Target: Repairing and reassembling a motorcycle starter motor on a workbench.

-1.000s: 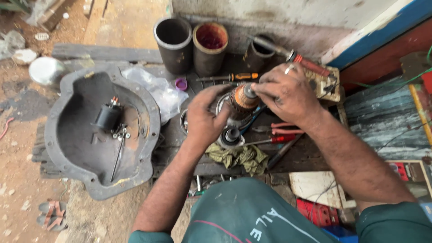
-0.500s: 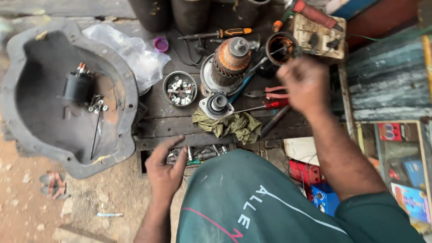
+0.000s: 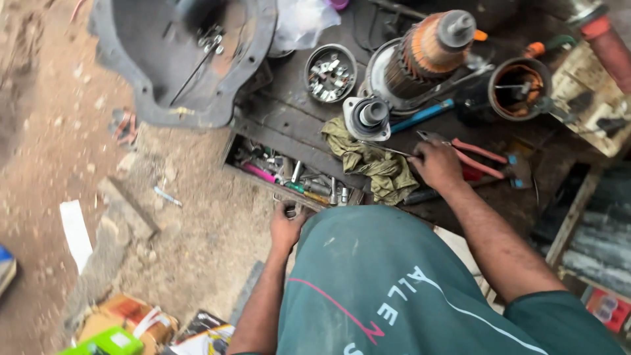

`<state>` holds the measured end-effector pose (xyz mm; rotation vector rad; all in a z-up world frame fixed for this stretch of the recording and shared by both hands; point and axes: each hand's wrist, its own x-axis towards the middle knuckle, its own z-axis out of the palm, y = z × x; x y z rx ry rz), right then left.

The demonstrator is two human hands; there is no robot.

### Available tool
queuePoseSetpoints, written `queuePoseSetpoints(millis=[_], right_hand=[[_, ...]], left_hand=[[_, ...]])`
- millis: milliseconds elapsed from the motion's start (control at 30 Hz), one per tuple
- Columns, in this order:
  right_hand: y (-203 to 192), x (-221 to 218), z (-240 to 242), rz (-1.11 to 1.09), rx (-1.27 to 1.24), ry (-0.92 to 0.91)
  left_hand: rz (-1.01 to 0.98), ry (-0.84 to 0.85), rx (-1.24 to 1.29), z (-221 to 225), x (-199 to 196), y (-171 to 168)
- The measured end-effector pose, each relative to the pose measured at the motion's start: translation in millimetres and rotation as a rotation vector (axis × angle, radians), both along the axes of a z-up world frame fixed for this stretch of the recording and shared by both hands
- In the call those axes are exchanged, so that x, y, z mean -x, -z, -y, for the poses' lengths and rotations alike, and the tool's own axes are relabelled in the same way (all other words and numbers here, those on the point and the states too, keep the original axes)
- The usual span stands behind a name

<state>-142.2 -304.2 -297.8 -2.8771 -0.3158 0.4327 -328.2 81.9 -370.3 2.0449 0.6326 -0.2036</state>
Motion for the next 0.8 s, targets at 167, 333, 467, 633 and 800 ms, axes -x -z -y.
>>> queuePoseSetpoints(millis=[167, 333, 467, 633, 800], right_hand=[[-24.0, 4.6, -0.9, 0.201, -0.218, -0.055], [-60.2, 19.2, -0.3, 0.190, -0.344, -0.011], [-88.4, 28.4, -8.4, 0.185, -0.334, 0.057], [-89.1, 40.9, -12.8, 0.134, -0.408, 0.146], [-87.9, 50.6, -23.7, 0.126, -0.413, 0.169]], left_hand=[[0.011, -0.423, 0.039, 28.4, 11.4, 35.2], [0.148, -0.185, -0.395, 4.5, -31.5, 13.4], [0.112, 0.026, -0.628, -29.3, -74.7, 11.9], [-0.029, 0.353, -0.742, -56.1, -104.5, 38.4], [-0.031, 0.621, -0.733, -68.9, -116.3, 26.6]])
